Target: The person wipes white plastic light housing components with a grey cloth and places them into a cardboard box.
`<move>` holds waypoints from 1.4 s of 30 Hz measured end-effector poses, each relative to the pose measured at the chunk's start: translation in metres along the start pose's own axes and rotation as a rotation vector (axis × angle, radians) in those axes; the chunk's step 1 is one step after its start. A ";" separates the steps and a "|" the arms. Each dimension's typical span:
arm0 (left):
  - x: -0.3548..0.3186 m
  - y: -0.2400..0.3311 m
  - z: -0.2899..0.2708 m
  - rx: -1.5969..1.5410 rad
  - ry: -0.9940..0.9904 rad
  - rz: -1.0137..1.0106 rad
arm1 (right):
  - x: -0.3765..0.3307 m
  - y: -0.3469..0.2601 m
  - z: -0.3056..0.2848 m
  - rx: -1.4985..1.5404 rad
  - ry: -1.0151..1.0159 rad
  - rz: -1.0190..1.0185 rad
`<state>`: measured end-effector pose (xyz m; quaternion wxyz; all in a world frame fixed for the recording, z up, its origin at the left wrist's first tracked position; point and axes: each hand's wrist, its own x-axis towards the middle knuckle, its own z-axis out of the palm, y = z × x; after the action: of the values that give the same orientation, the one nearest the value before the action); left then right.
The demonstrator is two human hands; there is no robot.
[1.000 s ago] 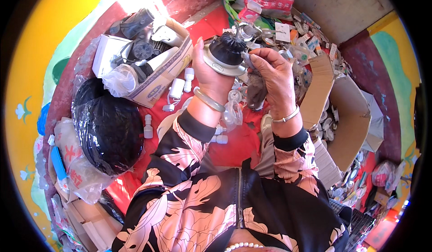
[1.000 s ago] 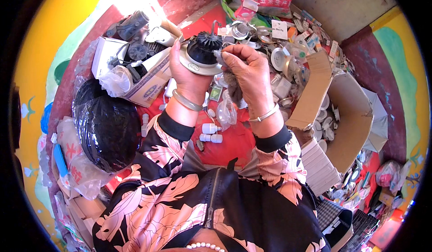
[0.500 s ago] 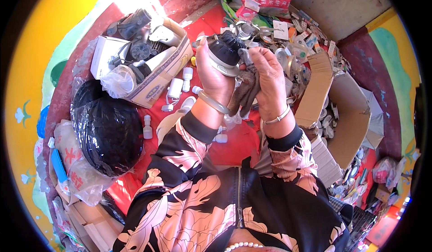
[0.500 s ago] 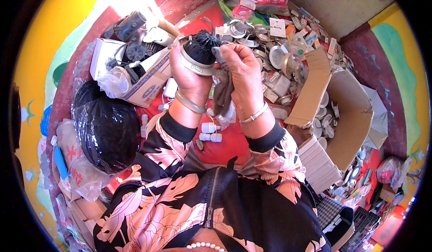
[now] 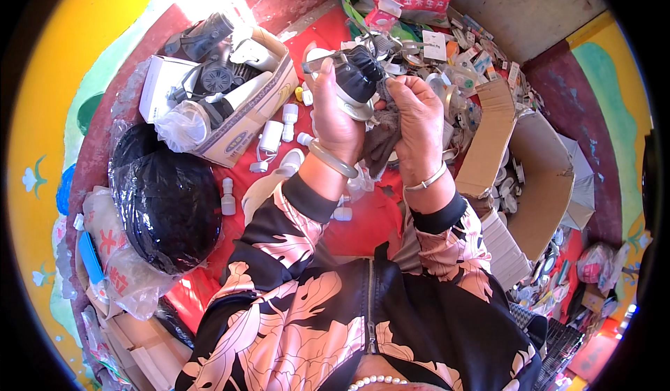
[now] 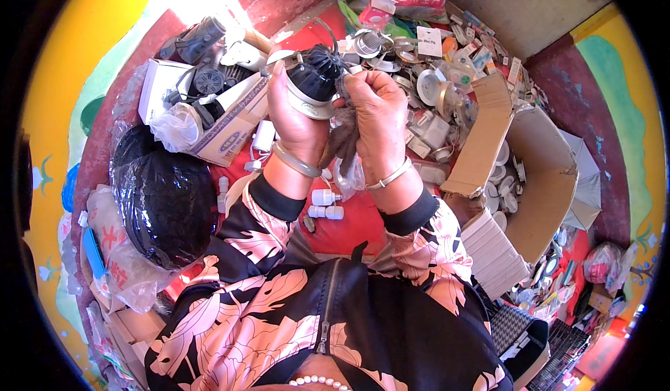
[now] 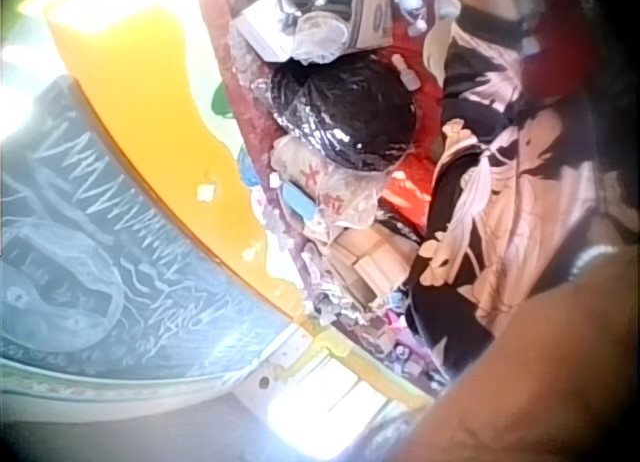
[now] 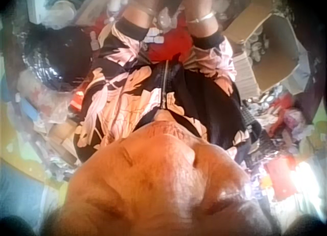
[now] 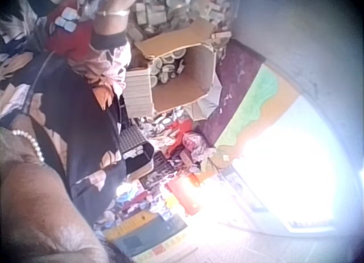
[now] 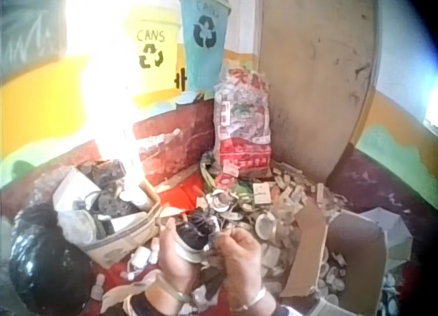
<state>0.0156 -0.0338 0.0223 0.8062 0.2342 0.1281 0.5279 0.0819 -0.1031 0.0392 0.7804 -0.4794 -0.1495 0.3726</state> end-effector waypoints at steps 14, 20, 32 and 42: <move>0.005 -0.010 -0.021 0.035 -0.160 0.078 | 0.008 -0.007 -0.018 0.091 -0.080 0.253; -0.001 -0.003 -0.009 0.073 -0.240 0.153 | 0.013 -0.016 -0.024 0.042 -0.150 0.333; 0.001 -0.010 -0.014 0.038 -0.126 0.013 | 0.015 -0.022 -0.024 -0.113 -0.137 0.347; 0.012 0.009 -0.011 -0.134 0.020 -0.104 | 0.013 -0.026 -0.027 -0.085 -0.381 0.290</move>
<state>0.0084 -0.0175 0.0182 0.8451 0.1676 0.1124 0.4950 0.1182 -0.1178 0.0467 0.6555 -0.4493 -0.2391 0.5579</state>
